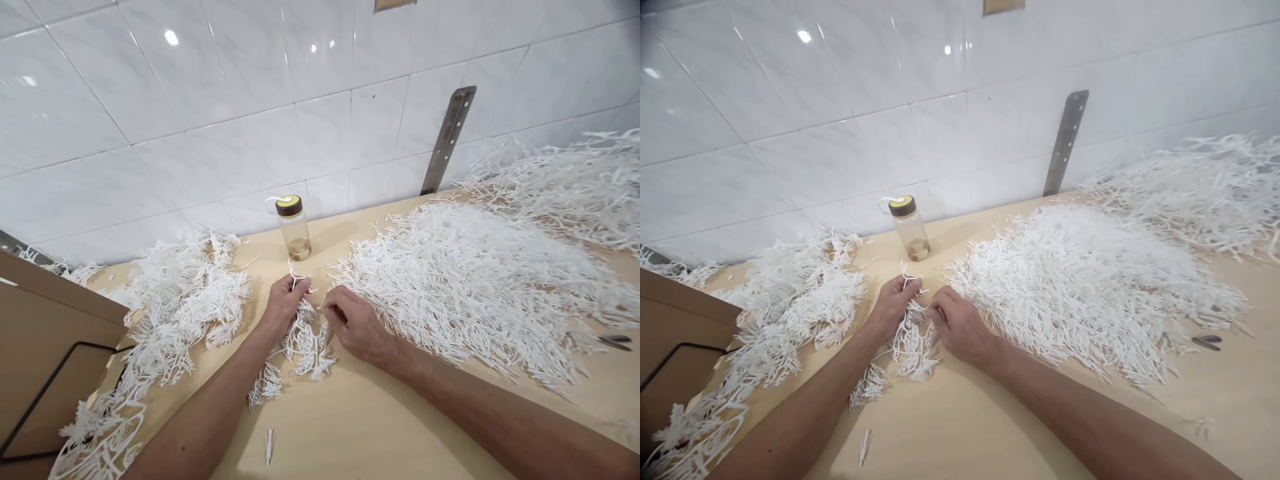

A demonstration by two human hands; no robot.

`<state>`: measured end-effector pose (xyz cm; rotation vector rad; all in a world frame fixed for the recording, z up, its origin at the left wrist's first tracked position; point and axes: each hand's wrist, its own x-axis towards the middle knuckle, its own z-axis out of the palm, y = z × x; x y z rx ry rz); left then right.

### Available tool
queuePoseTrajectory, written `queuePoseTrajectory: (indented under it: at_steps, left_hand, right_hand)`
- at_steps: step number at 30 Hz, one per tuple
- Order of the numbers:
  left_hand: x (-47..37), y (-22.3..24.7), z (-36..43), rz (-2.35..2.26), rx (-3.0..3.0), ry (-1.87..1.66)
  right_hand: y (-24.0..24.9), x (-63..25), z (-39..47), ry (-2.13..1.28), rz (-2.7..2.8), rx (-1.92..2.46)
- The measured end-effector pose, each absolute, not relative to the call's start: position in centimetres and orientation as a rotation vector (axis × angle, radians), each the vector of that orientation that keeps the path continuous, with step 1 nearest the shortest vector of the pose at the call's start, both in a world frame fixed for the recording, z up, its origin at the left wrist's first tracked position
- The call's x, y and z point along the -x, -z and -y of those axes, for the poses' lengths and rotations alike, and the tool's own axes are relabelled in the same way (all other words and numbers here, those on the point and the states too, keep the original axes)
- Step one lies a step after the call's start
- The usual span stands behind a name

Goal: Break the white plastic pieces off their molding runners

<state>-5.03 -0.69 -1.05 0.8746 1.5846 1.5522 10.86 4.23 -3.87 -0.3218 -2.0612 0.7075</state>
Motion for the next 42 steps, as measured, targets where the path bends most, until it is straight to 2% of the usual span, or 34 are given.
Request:
queuePoseTrajectory:
  at_steps: [3,6,13,35,42]
  left_hand:
    - [4.9,1.2,0.8,-1.438,-0.802,-1.466]
    - [4.6,1.4,0.8,-1.388,-0.780,-1.438]
    - [4.1,1.1,0.7,-1.388,-0.797,-1.470]
    - [3.4,1.6,0.6,-1.633,-1.050,-1.505]
    - [3.3,1.1,0.9,-1.680,-1.062,-1.566]
  right_hand:
    - [3.9,-11.2,-5.3,-0.633,1.891,0.601]
    - [4.0,-11.5,-6.3,-0.548,1.866,0.704]
    - [4.1,-10.8,-5.3,-0.624,2.034,0.473]
    - [4.1,-10.5,-5.2,-0.703,2.083,0.313]
    - [4.4,-10.5,-5.1,-0.660,2.031,0.542]
